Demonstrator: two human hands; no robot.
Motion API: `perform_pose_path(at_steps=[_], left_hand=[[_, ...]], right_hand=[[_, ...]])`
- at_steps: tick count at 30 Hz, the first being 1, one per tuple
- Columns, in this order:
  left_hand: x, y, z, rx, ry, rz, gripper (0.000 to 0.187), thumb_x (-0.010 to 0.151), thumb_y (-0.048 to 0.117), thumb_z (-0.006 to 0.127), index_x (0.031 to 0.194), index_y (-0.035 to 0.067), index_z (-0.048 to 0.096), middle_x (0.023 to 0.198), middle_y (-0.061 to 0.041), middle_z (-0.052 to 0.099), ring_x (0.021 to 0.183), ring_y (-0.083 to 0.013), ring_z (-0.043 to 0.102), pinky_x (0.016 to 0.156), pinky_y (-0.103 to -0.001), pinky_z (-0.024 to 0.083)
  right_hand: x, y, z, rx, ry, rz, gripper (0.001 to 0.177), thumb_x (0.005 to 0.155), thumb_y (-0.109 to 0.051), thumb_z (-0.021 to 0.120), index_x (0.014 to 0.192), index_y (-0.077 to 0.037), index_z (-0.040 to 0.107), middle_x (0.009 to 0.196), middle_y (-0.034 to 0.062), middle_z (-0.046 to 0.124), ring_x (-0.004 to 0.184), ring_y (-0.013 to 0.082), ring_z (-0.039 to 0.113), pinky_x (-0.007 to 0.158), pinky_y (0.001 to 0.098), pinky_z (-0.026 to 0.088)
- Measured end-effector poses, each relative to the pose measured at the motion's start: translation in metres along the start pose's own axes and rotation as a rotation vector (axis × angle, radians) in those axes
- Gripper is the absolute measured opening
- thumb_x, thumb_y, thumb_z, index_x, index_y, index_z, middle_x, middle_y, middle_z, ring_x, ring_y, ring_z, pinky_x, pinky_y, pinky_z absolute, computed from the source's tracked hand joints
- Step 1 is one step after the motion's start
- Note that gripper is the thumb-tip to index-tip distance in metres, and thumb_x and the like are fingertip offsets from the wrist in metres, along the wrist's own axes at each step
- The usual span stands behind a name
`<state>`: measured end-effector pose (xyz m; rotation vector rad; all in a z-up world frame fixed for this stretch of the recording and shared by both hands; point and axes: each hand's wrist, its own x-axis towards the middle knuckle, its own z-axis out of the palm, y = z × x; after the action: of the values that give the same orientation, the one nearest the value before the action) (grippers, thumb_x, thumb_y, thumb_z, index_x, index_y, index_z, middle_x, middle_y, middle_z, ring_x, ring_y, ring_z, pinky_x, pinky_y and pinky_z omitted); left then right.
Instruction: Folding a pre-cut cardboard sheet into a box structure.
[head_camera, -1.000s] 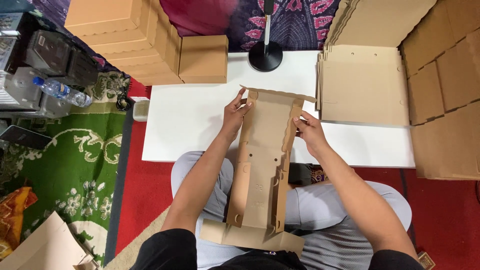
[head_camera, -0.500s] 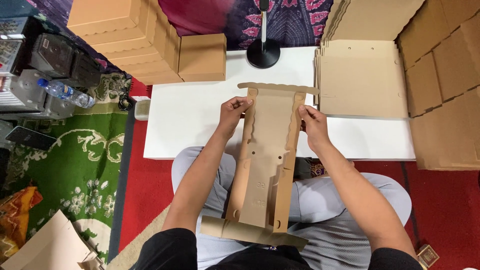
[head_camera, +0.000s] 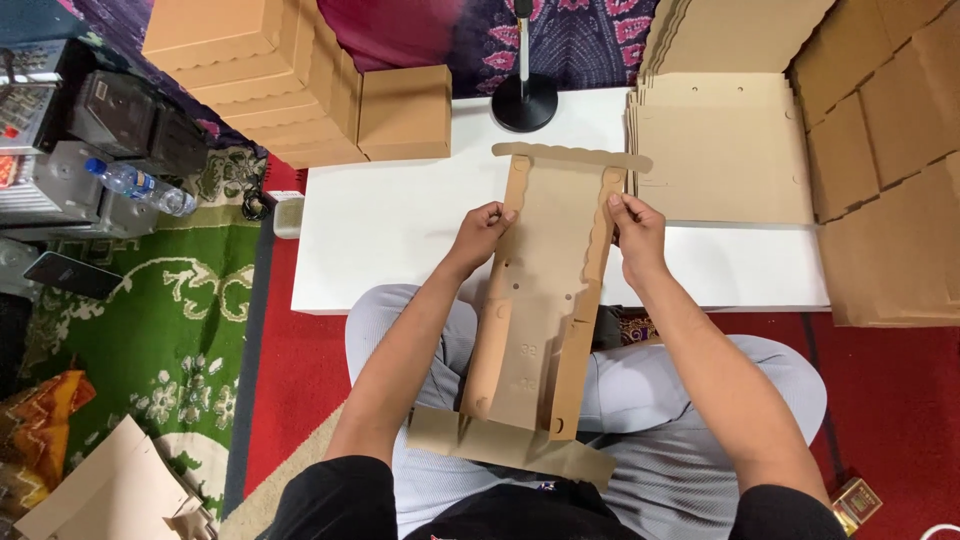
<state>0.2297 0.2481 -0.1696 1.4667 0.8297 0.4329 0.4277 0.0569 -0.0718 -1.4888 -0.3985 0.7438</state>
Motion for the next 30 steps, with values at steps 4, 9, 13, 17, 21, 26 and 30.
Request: perform_pose_path(at_steps=[4,9,13,17,21,26,30], left_hand=[[-0.015,0.020,0.002,-0.047,0.048,0.073,0.018,0.104,0.027,0.064,0.098,0.012,0.072,0.082,-0.003,0.073,0.070,-0.0107,0.064,0.071,-0.029,0.059],[-0.021,0.024,-0.008,-0.082,0.203,0.118,0.017,0.107,0.023,0.060,0.103,0.012,0.072,0.087,-0.001,0.074,0.077,-0.0120,0.064,0.081,-0.031,0.057],[-0.021,0.013,-0.020,-0.122,0.290,0.113,0.017,0.106,0.024,0.060,0.105,0.013,0.073,0.087,-0.001,0.075,0.075,-0.0107,0.064,0.079,-0.030,0.059],[-0.045,0.038,-0.015,-0.196,0.291,0.093,0.022,0.106,0.031,0.061,0.117,0.015,0.073,0.097,-0.003,0.077,0.082,-0.0124,0.068,0.082,-0.032,0.061],[-0.038,0.017,-0.015,-0.228,0.200,0.104,0.038,0.110,0.039,0.052,0.137,0.014,0.064,0.103,-0.007,0.076,0.088,-0.0154,0.071,0.086,-0.033,0.063],[0.000,-0.045,-0.013,-0.132,0.112,0.063,0.035,0.112,0.036,0.046,0.122,0.015,0.072,0.079,0.003,0.068,0.074,-0.0065,0.061,0.071,-0.024,0.056],[-0.003,-0.038,-0.010,-0.099,0.096,0.053,0.029,0.108,0.037,0.056,0.110,0.016,0.077,0.078,0.005,0.071,0.069,-0.0063,0.064,0.067,-0.022,0.058]], right_hand=[[-0.007,-0.009,0.003,0.039,-0.032,0.048,0.016,0.107,-0.025,0.064,0.113,-0.013,0.073,0.081,-0.0035,0.058,0.072,0.0075,0.062,0.067,0.0220,0.056],[-0.003,0.014,0.006,-0.030,-0.175,0.059,0.015,0.104,-0.022,0.068,0.110,-0.011,0.075,0.083,-0.0012,0.064,0.073,0.0104,0.068,0.067,0.0265,0.061],[-0.040,-0.008,0.012,-0.147,-0.313,0.069,0.017,0.097,-0.024,0.076,0.104,-0.009,0.076,0.079,0.0021,0.067,0.070,0.0132,0.069,0.066,0.0281,0.061],[-0.031,0.023,0.002,-0.191,-0.358,0.046,0.012,0.098,-0.016,0.074,0.095,-0.005,0.075,0.073,0.0040,0.067,0.067,0.0128,0.066,0.064,0.0280,0.060],[0.008,0.060,-0.010,-0.187,-0.334,0.004,0.014,0.103,-0.018,0.070,0.097,-0.005,0.075,0.073,0.0024,0.066,0.067,0.0107,0.064,0.063,0.0271,0.058],[-0.014,0.021,-0.004,-0.133,-0.231,-0.005,0.015,0.105,-0.017,0.067,0.097,-0.007,0.074,0.071,-0.0008,0.061,0.068,0.0088,0.060,0.062,0.0232,0.054],[-0.016,0.013,-0.004,-0.104,-0.158,-0.014,0.014,0.105,-0.015,0.065,0.098,-0.007,0.073,0.072,-0.0027,0.059,0.068,0.0073,0.059,0.064,0.0199,0.053]])
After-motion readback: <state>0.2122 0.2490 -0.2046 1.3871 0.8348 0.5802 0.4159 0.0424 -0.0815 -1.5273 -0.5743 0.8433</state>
